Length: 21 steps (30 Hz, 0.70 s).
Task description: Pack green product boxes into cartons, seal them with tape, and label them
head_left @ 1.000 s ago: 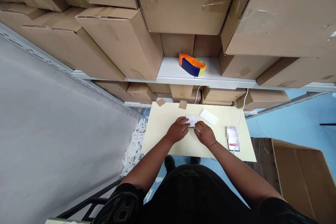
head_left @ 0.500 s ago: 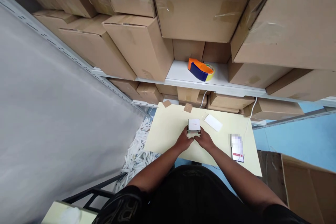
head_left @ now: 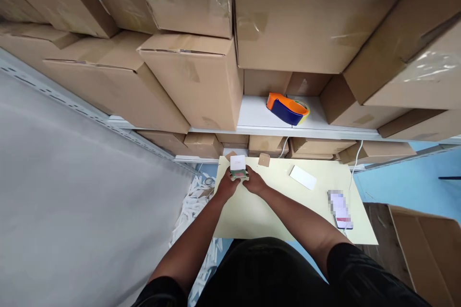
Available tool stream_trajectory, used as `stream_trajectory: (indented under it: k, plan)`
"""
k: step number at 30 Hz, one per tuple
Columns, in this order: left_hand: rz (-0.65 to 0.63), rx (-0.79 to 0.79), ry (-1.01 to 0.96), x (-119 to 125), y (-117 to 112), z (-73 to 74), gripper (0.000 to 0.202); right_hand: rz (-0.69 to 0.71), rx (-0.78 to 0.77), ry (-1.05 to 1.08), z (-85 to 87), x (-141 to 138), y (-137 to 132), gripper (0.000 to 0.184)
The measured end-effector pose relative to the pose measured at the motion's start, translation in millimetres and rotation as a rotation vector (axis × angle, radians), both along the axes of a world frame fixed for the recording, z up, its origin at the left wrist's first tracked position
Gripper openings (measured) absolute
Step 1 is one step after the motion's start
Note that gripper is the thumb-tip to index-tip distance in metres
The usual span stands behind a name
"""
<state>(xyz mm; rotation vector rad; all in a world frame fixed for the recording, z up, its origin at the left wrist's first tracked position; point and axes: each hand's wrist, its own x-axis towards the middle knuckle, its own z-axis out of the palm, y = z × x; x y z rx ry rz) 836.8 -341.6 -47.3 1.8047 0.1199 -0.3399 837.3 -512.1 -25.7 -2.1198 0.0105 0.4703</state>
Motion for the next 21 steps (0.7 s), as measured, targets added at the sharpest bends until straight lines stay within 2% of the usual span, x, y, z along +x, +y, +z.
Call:
stream_trajectory:
  k: [3,5,6,9,11,13,15,17,19,21]
  plan:
    - [-0.051,-0.020,-0.011,11.0,17.5,-6.3,0.074,-0.035,-0.068,0.025,13.5,3.2,11.3,0.063]
    - [-0.048,-0.023,0.026,11.4,25.3,-10.0,0.078,-0.079,-0.092,-0.034,38.0,-4.2,-1.2,0.046]
    - [-0.031,-0.014,0.057,9.7,29.1,-11.6,0.079,-0.118,-0.109,-0.088,55.9,-8.4,-13.8,0.039]
    - [-0.012,0.034,0.139,-1.9,42.8,-15.5,0.069,-0.289,-0.300,-0.646,125.0,-7.9,-68.4,0.031]
    - [-0.071,0.064,0.166,-14.2,53.4,-17.1,0.053,-0.421,-0.497,-0.871,170.3,10.4,-106.1,0.042]
    - [-0.135,0.116,0.186,-28.5,63.5,-17.7,0.040,-0.447,-0.645,-0.900,201.9,40.2,-134.1,0.055]
    - [-0.183,0.180,0.188,-42.7,71.8,-17.3,0.029,-0.406,-0.696,-0.812,215.8,71.6,-149.6,0.052]
    - [-0.233,0.230,0.161,-55.6,78.0,-16.1,0.020,-0.395,-0.674,-0.704,216.0,92.8,-156.0,0.045]
    - [-0.293,0.262,0.129,-66.6,82.4,-14.8,0.013,-0.425,-0.628,-0.668,209.7,95.1,-158.8,0.041]
    - [-0.345,0.301,0.110,-75.7,84.9,-14.2,0.012,-0.489,-0.593,-0.724,201.5,75.5,-162.0,0.039]
